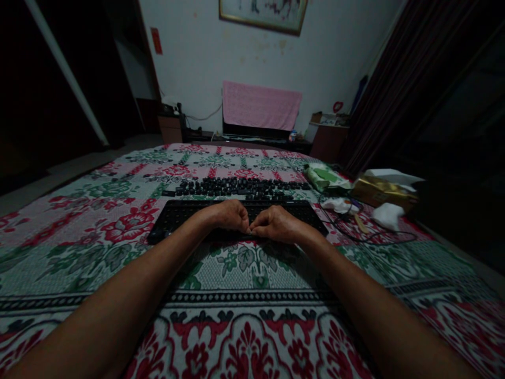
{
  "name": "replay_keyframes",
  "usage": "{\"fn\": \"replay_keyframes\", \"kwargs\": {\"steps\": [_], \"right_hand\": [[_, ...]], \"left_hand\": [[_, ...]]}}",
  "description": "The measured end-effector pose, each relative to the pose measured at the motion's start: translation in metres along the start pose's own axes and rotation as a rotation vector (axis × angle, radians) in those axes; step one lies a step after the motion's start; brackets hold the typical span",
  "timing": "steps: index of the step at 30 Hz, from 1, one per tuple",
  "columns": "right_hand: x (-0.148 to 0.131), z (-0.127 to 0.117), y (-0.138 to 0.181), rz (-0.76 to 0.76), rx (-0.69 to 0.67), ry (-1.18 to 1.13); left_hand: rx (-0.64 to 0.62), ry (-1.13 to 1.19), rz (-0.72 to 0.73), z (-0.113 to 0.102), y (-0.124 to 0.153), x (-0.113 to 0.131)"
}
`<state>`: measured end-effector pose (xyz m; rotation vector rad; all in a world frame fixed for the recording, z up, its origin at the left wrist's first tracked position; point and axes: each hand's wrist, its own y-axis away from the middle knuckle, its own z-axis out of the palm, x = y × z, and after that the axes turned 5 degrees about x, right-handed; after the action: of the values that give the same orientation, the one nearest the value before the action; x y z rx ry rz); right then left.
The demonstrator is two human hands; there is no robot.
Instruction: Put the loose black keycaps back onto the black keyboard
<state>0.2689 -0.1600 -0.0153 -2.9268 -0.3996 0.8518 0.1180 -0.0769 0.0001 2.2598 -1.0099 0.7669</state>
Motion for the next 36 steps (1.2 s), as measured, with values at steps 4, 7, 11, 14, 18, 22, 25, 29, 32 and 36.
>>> {"fn": "replay_keyframes", "kwargs": {"steps": [4,7,11,14,18,22,25,29,32,36], "right_hand": [[-0.003,-0.001,0.002,-0.024,0.013,0.024],[-0.007,-0.001,0.006,0.021,0.068,0.019],[-0.005,-0.006,0.004,0.023,0.036,-0.028],[0.008,-0.014,-0.011,0.027,0.149,0.030],[0.033,-0.025,-0.046,0.041,0.340,0.288],[0.048,-0.026,-0.076,0.056,0.294,0.444],[0.050,-0.024,-0.088,0.070,0.211,0.511],[0.050,-0.020,-0.097,0.099,0.121,0.531],[0.050,-0.019,-0.101,0.118,0.104,0.527],[0.044,-0.025,-0.097,0.118,0.101,0.508]], "left_hand": [[0.006,-0.004,0.013,0.000,0.001,0.000],[-0.007,0.012,0.025,-0.002,-0.001,-0.005],[0.105,0.047,0.132,-0.007,-0.008,-0.018],[0.329,-0.094,0.152,-0.009,-0.014,-0.026],[0.411,-0.184,0.136,-0.010,-0.018,-0.031],[0.404,-0.141,0.142,-0.008,-0.022,-0.035],[0.404,-0.131,0.140,-0.007,-0.024,-0.038],[0.413,-0.142,0.124,-0.008,-0.023,-0.037],[0.412,-0.129,0.126,-0.008,-0.022,-0.036],[0.410,-0.090,0.131,-0.008,-0.023,-0.037]]}}
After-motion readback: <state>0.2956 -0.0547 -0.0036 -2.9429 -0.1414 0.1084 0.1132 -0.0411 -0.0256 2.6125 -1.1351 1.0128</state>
